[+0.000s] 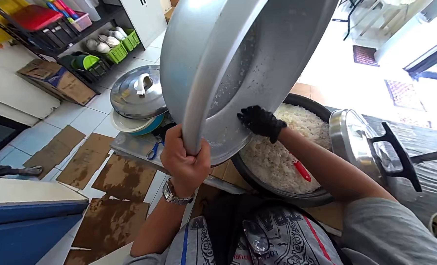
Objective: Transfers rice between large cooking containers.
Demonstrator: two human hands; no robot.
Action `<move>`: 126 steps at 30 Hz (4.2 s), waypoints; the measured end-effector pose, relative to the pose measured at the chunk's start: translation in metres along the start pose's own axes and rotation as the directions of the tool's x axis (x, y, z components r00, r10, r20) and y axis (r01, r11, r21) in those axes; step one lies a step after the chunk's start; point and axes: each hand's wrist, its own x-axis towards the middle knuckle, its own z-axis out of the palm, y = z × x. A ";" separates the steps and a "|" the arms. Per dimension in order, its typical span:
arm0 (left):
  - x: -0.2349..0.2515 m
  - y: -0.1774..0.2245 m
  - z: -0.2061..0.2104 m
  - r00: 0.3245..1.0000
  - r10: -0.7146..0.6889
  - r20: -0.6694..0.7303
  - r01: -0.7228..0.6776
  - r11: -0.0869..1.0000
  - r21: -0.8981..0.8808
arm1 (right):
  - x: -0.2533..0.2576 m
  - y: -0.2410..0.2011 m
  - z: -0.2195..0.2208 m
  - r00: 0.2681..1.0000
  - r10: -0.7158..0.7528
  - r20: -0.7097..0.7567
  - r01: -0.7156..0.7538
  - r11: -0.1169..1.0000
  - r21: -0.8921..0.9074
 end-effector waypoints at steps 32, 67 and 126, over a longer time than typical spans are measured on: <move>0.020 -0.016 0.006 0.985 -0.169 -0.033 0.170 0.985 0.018 | -0.030 0.036 -0.101 0.869 0.463 -0.175 -0.419 0.877 0.237; 0.035 -0.007 0.006 0.967 -0.191 0.167 0.204 0.977 -0.063 | 0.034 -0.144 -0.002 0.746 -0.559 -0.363 0.650 0.730 0.212; 0.016 0.006 0.017 0.990 -0.113 0.078 0.112 0.993 0.021 | -0.041 0.005 -0.069 0.902 0.349 0.254 -0.300 0.930 -0.214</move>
